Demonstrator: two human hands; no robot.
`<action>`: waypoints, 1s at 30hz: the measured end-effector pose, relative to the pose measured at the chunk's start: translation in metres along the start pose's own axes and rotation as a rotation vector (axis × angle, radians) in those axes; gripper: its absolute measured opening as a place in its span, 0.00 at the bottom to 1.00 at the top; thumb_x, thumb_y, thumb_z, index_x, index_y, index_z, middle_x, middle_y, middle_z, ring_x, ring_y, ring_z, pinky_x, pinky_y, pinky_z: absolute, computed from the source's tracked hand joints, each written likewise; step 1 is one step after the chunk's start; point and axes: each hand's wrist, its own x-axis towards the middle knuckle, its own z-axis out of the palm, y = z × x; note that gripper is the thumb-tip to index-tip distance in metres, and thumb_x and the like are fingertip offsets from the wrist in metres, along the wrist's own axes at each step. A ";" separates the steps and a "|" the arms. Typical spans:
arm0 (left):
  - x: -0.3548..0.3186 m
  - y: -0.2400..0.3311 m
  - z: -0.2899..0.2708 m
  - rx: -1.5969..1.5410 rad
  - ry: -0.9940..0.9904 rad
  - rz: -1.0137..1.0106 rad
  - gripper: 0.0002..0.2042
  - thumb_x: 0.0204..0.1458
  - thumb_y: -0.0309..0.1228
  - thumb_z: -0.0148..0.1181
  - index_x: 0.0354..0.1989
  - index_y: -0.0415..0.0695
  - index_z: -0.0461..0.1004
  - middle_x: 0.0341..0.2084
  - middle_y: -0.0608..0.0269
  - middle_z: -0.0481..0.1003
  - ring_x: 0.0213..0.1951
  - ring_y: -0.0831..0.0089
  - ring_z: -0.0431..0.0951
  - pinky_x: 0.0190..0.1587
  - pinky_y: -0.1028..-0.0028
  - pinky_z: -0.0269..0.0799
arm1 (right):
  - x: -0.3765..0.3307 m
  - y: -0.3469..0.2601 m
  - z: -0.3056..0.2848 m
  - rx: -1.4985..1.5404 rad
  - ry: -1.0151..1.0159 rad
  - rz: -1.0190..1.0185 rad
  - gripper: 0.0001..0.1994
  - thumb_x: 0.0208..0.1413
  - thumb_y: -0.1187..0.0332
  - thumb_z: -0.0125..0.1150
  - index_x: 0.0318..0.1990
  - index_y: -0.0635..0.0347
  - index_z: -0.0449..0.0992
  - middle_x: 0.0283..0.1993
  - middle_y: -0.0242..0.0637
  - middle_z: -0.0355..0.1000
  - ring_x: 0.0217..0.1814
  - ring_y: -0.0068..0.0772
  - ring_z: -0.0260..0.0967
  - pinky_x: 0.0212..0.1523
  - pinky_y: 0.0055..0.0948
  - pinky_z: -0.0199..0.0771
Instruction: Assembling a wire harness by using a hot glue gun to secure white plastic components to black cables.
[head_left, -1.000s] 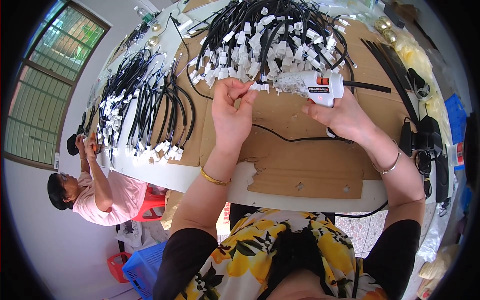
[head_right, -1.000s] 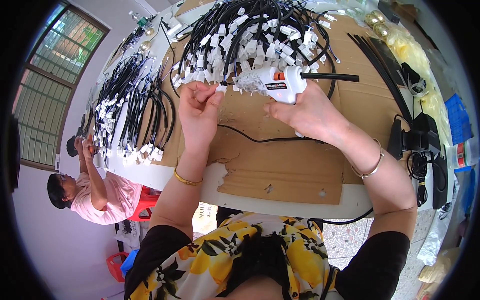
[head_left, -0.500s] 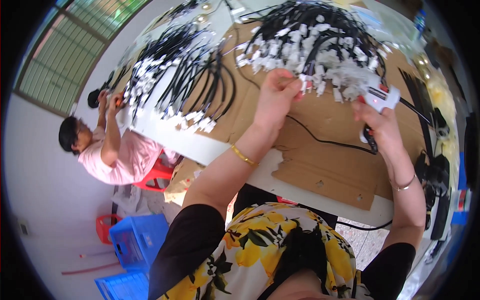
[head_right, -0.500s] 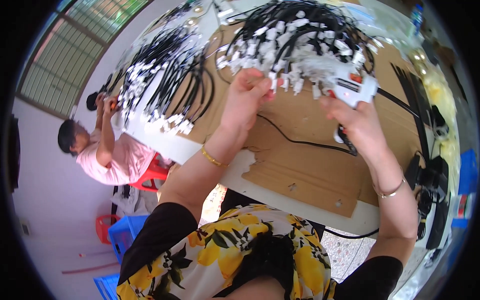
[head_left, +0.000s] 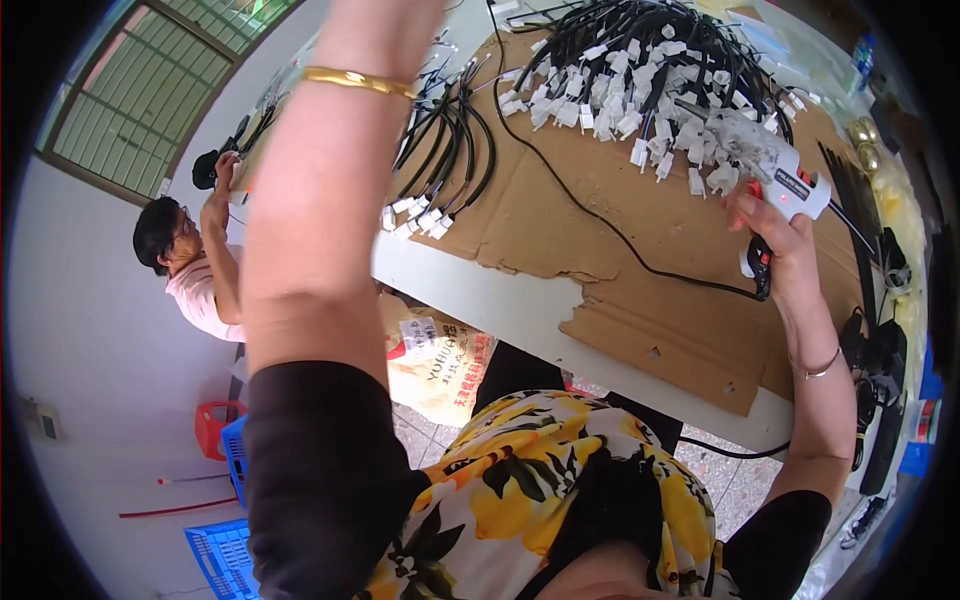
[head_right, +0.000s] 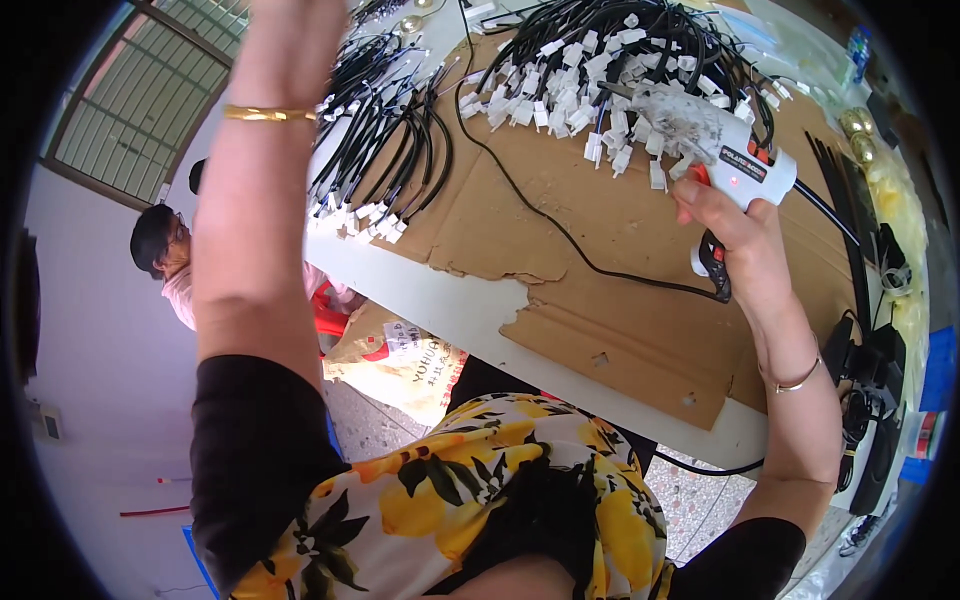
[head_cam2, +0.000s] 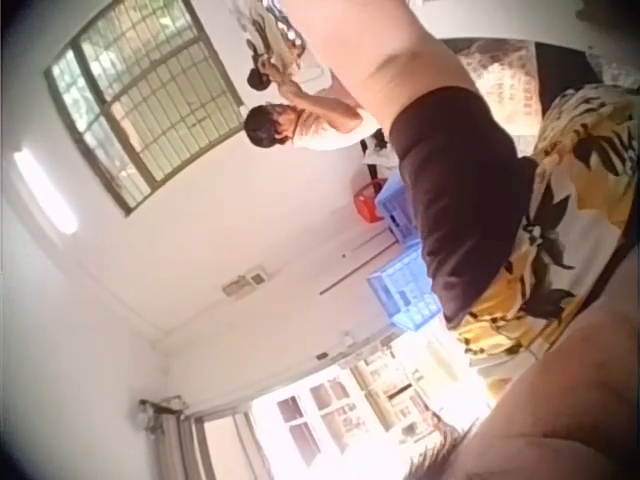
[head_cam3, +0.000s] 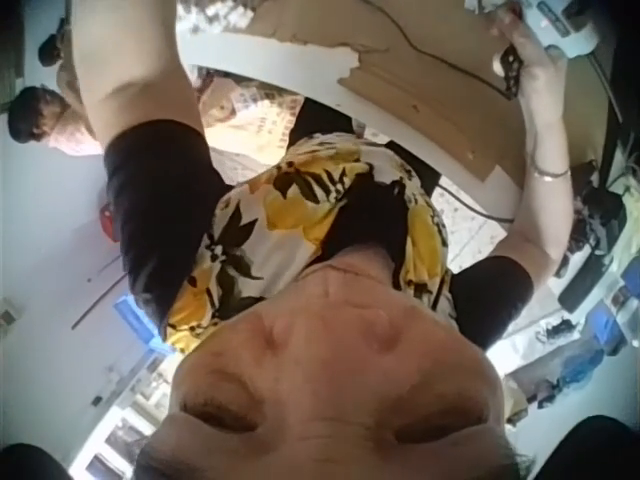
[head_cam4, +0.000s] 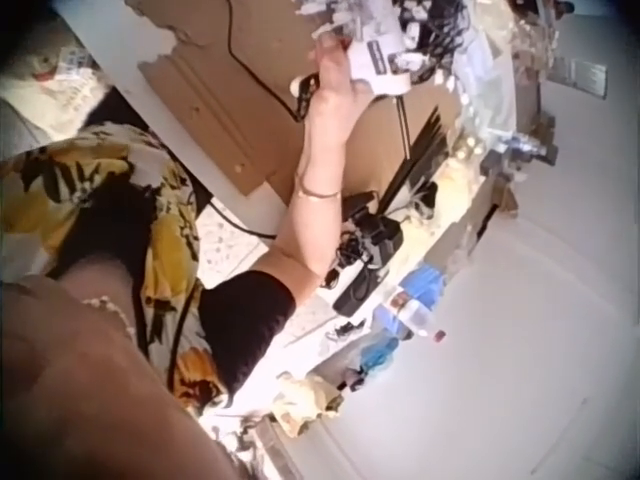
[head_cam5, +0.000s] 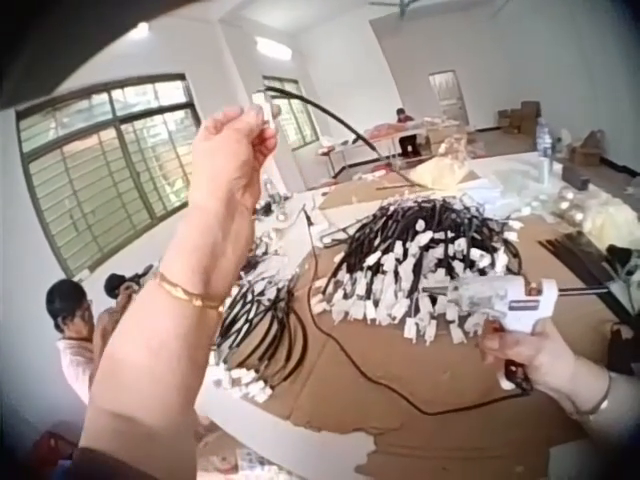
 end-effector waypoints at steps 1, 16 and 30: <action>0.010 0.011 -0.014 0.045 0.001 0.056 0.03 0.47 0.24 0.52 0.30 0.40 0.66 0.19 0.66 0.68 0.20 0.78 0.68 0.25 0.81 0.66 | 0.000 0.001 0.001 0.004 -0.006 0.002 0.07 0.43 0.66 0.51 0.25 0.61 0.67 0.20 0.30 0.62 0.25 0.22 0.60 0.41 0.28 0.63; -0.157 -0.022 -0.188 0.785 -0.012 -0.360 0.11 0.47 0.22 0.54 0.36 0.38 0.60 0.25 0.56 0.74 0.25 0.78 0.72 0.29 0.82 0.67 | -0.002 0.010 0.000 -0.036 -0.063 0.061 0.17 0.43 0.63 0.52 0.36 0.68 0.67 0.23 0.34 0.65 0.30 0.26 0.64 0.43 0.28 0.63; -0.253 -0.010 -0.188 1.042 -0.005 -0.273 0.16 0.41 0.21 0.61 0.35 0.38 0.60 0.24 0.56 0.75 0.25 0.76 0.75 0.28 0.82 0.69 | -0.003 0.018 -0.005 -0.067 -0.081 0.112 0.17 0.42 0.62 0.54 0.35 0.66 0.67 0.24 0.34 0.66 0.28 0.25 0.64 0.44 0.29 0.65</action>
